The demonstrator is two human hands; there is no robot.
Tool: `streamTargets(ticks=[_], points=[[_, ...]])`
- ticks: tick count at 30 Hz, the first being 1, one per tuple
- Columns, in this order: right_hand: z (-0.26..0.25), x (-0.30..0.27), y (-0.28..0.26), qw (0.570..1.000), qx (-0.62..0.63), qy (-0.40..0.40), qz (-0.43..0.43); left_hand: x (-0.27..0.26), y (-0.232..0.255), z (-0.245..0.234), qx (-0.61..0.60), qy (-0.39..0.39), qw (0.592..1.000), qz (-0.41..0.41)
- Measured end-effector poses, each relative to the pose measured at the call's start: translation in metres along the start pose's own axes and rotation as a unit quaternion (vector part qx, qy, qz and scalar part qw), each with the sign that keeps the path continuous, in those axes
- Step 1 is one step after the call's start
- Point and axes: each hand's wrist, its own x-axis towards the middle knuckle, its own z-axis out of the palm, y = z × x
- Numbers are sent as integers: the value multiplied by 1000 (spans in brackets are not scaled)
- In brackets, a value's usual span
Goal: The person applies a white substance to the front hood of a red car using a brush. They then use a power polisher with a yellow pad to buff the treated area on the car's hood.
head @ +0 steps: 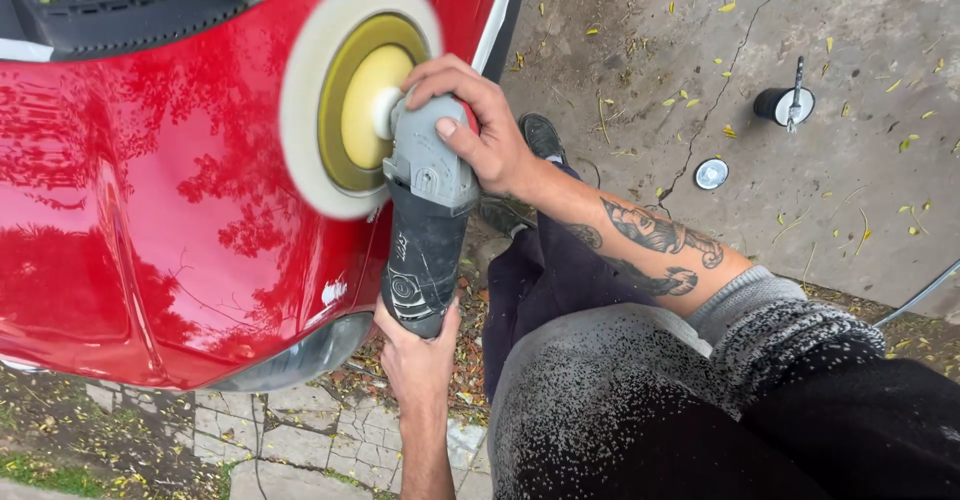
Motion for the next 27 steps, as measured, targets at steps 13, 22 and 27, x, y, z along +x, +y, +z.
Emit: streamTargets(ticks=[13, 22, 27], points=[[32, -12, -14, 998, -34, -38, -30, -17, -34, 0, -105, -28, 993, -34], [131, -124, 13, 998, -16, 61, 12, -47, -167, -30, 62, -40, 997, -32], [168, -169, 26, 994, -7, 98, 39, -74, -205, -43, 98, -45, 994, -4]])
